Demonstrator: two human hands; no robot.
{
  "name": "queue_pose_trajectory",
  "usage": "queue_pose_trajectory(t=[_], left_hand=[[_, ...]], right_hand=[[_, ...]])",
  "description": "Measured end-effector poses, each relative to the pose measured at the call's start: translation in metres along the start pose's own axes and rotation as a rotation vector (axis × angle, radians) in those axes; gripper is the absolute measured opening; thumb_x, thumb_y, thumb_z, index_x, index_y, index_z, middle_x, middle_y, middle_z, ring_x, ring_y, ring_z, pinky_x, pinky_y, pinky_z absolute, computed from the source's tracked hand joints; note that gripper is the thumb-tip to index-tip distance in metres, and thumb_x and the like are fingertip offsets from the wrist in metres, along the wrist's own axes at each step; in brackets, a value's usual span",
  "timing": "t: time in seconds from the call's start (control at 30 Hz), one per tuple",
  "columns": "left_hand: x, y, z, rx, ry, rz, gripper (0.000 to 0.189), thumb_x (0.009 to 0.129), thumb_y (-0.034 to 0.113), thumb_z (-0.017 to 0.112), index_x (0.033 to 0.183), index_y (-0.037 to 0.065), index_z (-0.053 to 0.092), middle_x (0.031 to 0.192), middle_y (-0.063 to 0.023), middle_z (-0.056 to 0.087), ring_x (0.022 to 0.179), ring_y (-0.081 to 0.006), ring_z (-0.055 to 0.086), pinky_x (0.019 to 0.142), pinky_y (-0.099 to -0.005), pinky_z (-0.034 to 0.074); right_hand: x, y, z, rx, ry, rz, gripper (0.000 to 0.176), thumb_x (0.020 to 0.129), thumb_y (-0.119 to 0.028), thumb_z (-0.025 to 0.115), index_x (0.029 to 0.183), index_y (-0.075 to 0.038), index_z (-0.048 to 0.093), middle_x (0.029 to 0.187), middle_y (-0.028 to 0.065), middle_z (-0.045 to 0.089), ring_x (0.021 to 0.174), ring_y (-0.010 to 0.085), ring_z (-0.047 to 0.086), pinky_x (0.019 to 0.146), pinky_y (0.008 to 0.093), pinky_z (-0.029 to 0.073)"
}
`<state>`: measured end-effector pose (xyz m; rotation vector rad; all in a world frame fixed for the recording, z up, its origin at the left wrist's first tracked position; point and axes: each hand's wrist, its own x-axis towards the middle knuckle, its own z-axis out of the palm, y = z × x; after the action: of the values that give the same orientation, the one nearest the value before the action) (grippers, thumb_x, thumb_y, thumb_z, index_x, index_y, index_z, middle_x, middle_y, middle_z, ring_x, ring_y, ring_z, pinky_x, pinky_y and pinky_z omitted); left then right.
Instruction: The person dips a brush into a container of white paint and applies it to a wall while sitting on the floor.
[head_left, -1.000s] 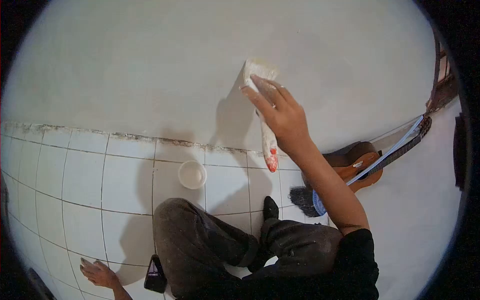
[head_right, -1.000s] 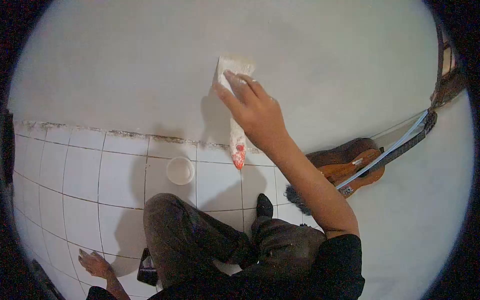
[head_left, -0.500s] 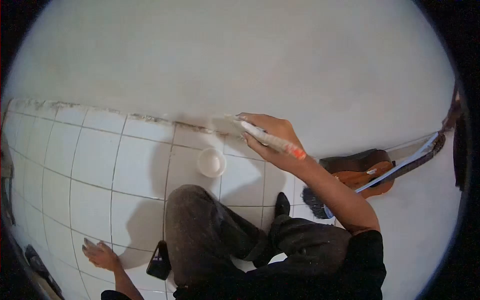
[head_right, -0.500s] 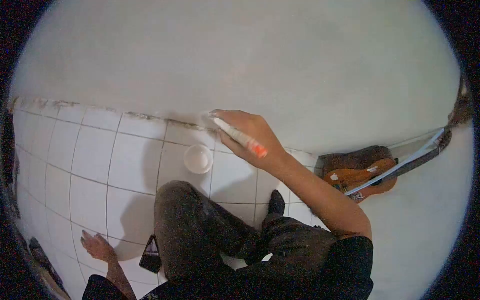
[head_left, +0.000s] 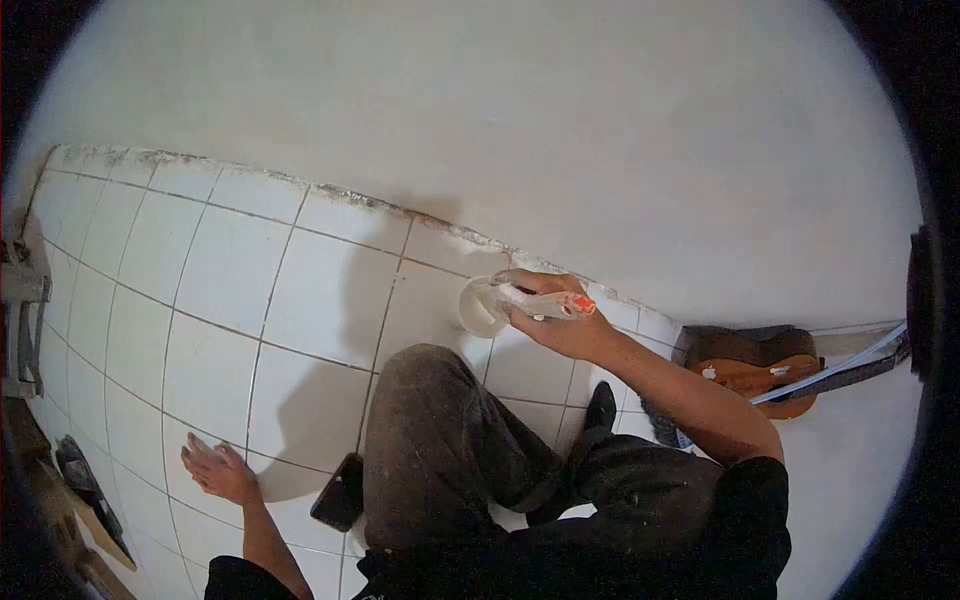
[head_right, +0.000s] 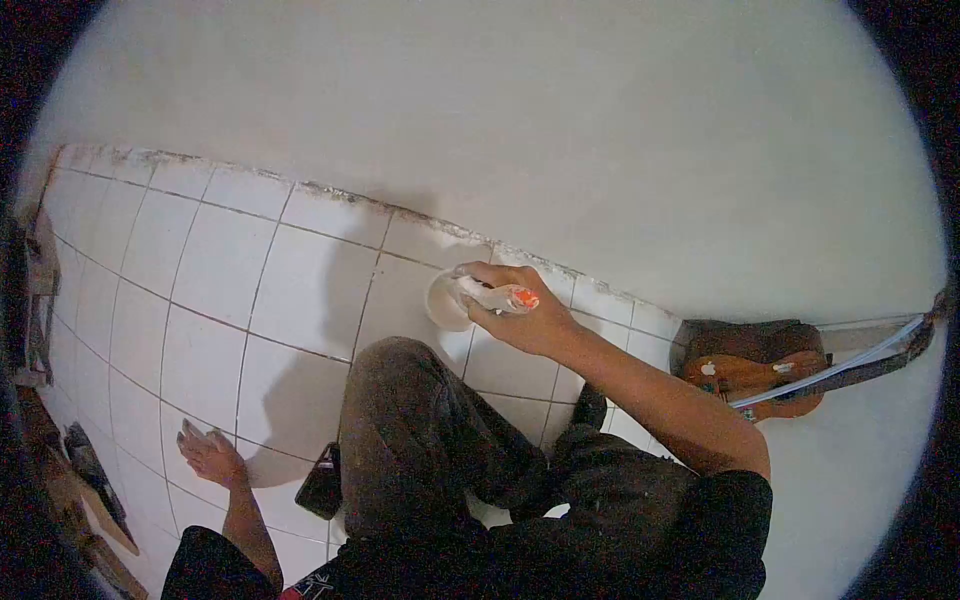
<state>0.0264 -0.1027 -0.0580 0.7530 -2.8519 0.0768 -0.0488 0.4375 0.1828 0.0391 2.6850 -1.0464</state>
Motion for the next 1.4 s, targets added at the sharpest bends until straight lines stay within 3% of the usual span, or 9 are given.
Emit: queue_pose_trajectory(t=[0.13, 0.27, 0.37, 0.9, 1.07, 1.3, 1.4], left_hand=[[0.001, 0.001, 0.000, -0.036, -0.021, -0.028, 0.062, 0.092, 0.033, 0.047, 0.147, 0.009, 0.034, 0.151, -0.0142, 0.033, 0.140, -0.0319, 0.030, 0.114, -0.0491, 0.025], [0.001, -0.009, 0.010, -0.093, 0.029, 0.039, 0.060, 0.092, 0.034, 0.047, 0.147, 0.016, 0.037, 0.150, -0.0141, 0.035, 0.141, -0.0315, 0.030, 0.115, -0.0489, 0.024], [0.000, 0.002, 0.000, -0.075, 0.034, -0.013, 0.057, 0.092, 0.035, 0.045, 0.147, 0.018, 0.039, 0.150, -0.0138, 0.036, 0.141, -0.0313, 0.030, 0.115, -0.0493, 0.024], [0.001, -0.003, 0.005, -0.055, 0.029, 0.027, 0.057, 0.093, 0.036, 0.043, 0.147, 0.019, 0.039, 0.151, -0.0122, 0.036, 0.141, -0.0301, 0.030, 0.114, -0.0501, 0.024], [0.001, 0.000, 0.004, -0.026, -0.008, -0.027, 0.059, 0.093, 0.036, 0.042, 0.148, 0.015, 0.037, 0.151, -0.0136, 0.036, 0.141, -0.0305, 0.030, 0.114, -0.0494, 0.024], [0.000, -0.003, 0.006, -0.056, 0.008, -0.001, 0.058, 0.095, 0.041, 0.039, 0.148, 0.017, 0.037, 0.151, -0.0146, 0.035, 0.141, -0.0315, 0.029, 0.114, -0.0496, 0.024], [-0.002, -0.006, 0.009, -0.065, 0.049, 0.018, 0.057, 0.095, 0.042, 0.039, 0.147, 0.019, 0.039, 0.151, -0.0146, 0.035, 0.142, -0.0315, 0.029, 0.114, -0.0494, 0.024]], right_hand=[[0.002, 0.008, 0.009, 0.038, -0.039, 0.077, 0.036, 0.090, -0.020, 0.065, 0.124, -0.006, 0.061, 0.105, 0.0152, 0.070, 0.094, 0.0191, 0.067, 0.086, 0.0308, 0.052], [0.005, 0.018, 0.016, 0.040, -0.009, 0.011, 0.036, 0.091, -0.021, 0.064, 0.124, -0.007, 0.061, 0.103, 0.0150, 0.070, 0.091, 0.0204, 0.068, 0.084, 0.0319, 0.052], [0.009, 0.017, 0.015, 0.083, -0.024, 0.033, 0.038, 0.090, -0.021, 0.065, 0.125, -0.007, 0.061, 0.102, 0.0149, 0.070, 0.089, 0.0214, 0.068, 0.083, 0.0324, 0.053], [0.012, 0.017, 0.015, -0.004, -0.048, 0.133, 0.038, 0.090, -0.027, 0.065, 0.122, -0.006, 0.061, 0.101, 0.0139, 0.069, 0.088, 0.0216, 0.067, 0.083, 0.0326, 0.052], [0.004, 0.017, 0.005, -0.051, 0.016, 0.143, 0.038, 0.088, -0.026, 0.067, 0.117, -0.002, 0.062, 0.100, 0.0127, 0.070, 0.088, 0.0195, 0.065, 0.081, 0.0315, 0.051], [-0.011, 0.023, -0.024, 0.167, 0.135, 0.114, 0.037, 0.085, -0.017, 0.070, 0.117, 0.002, 0.063, 0.102, 0.0111, 0.069, 0.090, 0.0153, 0.064, 0.081, 0.0279, 0.051], [-0.023, 0.017, -0.034, 0.603, 0.258, 0.383, 0.044, 0.085, -0.014, 0.069, 0.124, 0.003, 0.056, 0.109, 0.0108, 0.066, 0.096, 0.0148, 0.064, 0.082, 0.0266, 0.053]])
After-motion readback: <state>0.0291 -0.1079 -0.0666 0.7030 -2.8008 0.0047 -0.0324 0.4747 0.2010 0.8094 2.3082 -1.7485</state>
